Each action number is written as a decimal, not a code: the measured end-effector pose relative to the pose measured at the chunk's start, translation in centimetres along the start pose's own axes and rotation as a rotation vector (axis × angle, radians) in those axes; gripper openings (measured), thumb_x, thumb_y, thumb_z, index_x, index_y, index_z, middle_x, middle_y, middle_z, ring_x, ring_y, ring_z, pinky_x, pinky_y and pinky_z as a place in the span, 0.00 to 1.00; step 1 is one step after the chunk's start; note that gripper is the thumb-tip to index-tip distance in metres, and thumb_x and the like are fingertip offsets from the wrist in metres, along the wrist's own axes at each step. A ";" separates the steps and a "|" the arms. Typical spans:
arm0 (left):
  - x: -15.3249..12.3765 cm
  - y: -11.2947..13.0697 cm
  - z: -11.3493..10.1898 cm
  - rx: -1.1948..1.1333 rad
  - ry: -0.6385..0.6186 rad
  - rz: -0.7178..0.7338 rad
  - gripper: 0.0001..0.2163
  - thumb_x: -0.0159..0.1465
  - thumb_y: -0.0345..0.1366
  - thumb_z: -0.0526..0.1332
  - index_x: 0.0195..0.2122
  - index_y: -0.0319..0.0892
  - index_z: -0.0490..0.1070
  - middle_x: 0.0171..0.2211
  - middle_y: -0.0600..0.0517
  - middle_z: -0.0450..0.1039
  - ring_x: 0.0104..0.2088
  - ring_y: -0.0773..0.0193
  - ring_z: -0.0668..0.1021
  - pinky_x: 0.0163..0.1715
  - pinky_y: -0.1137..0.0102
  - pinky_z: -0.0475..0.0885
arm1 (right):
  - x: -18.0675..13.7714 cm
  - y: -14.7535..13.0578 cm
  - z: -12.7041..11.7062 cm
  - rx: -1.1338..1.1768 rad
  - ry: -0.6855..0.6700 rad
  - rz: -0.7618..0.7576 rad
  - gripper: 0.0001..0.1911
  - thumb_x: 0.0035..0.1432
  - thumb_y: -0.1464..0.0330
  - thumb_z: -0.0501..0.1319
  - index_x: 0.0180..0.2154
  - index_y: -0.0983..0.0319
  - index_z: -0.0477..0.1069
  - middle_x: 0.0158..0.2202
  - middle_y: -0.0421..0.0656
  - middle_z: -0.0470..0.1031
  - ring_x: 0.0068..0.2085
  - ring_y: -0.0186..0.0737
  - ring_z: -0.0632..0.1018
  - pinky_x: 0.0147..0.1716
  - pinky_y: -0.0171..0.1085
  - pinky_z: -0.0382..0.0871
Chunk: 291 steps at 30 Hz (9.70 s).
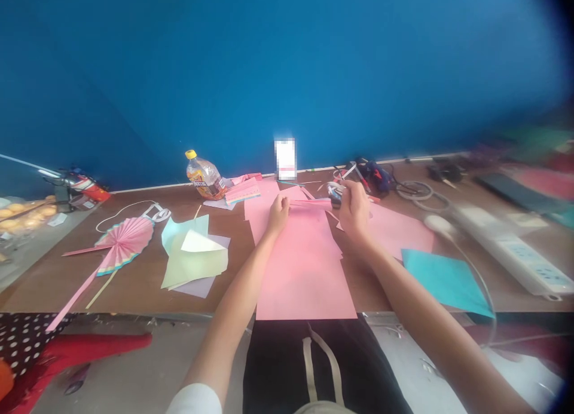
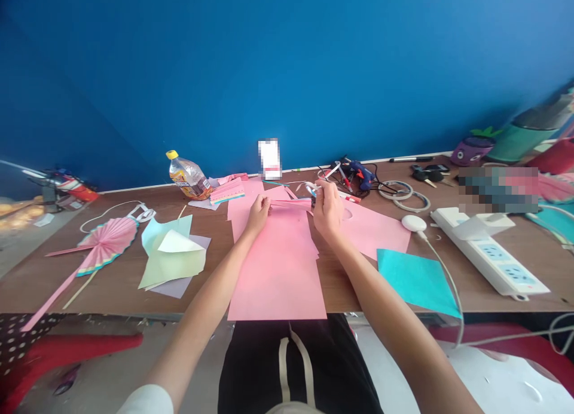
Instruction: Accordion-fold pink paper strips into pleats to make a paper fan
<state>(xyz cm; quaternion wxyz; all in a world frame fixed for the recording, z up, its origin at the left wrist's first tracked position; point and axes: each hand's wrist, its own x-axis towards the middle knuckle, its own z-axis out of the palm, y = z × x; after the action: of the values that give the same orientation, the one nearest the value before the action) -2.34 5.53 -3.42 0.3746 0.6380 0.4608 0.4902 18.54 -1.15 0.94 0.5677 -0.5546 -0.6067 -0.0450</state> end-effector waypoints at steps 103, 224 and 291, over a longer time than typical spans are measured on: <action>-0.9 2.0 0.9 -0.663 -0.186 -0.081 0.13 0.55 0.36 0.64 0.40 0.41 0.67 0.41 0.47 0.77 0.44 0.58 0.78 0.48 0.59 0.71 | -1.5 0.0 1.7 -0.240 -0.348 -0.284 0.17 0.64 0.61 0.53 0.52 0.57 0.70 0.38 0.48 0.69 0.40 0.45 0.69 0.38 0.40 0.62; -0.8 2.6 -1.1 -0.073 -0.083 0.058 0.14 0.59 0.40 0.60 0.46 0.46 0.67 0.38 0.49 0.71 0.27 0.67 0.71 0.22 0.74 0.64 | -1.3 -0.8 1.1 0.370 -0.447 -0.058 0.07 0.61 0.65 0.56 0.33 0.59 0.70 0.32 0.42 0.74 0.35 0.40 0.73 0.36 0.39 0.64; -1.2 2.0 -1.0 0.077 -0.456 0.030 0.09 0.63 0.40 0.53 0.42 0.43 0.60 0.27 0.57 0.63 0.26 0.70 0.66 0.32 0.73 0.62 | -1.1 -1.3 0.7 0.493 -0.523 0.033 0.08 0.60 0.63 0.56 0.34 0.60 0.71 0.32 0.43 0.73 0.35 0.40 0.73 0.36 0.38 0.65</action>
<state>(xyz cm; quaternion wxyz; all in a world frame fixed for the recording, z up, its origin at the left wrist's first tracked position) -2.97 3.84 -1.64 0.4370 0.7528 0.3731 0.3210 16.86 -1.92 0.64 0.5105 -0.4035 -0.7151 0.2554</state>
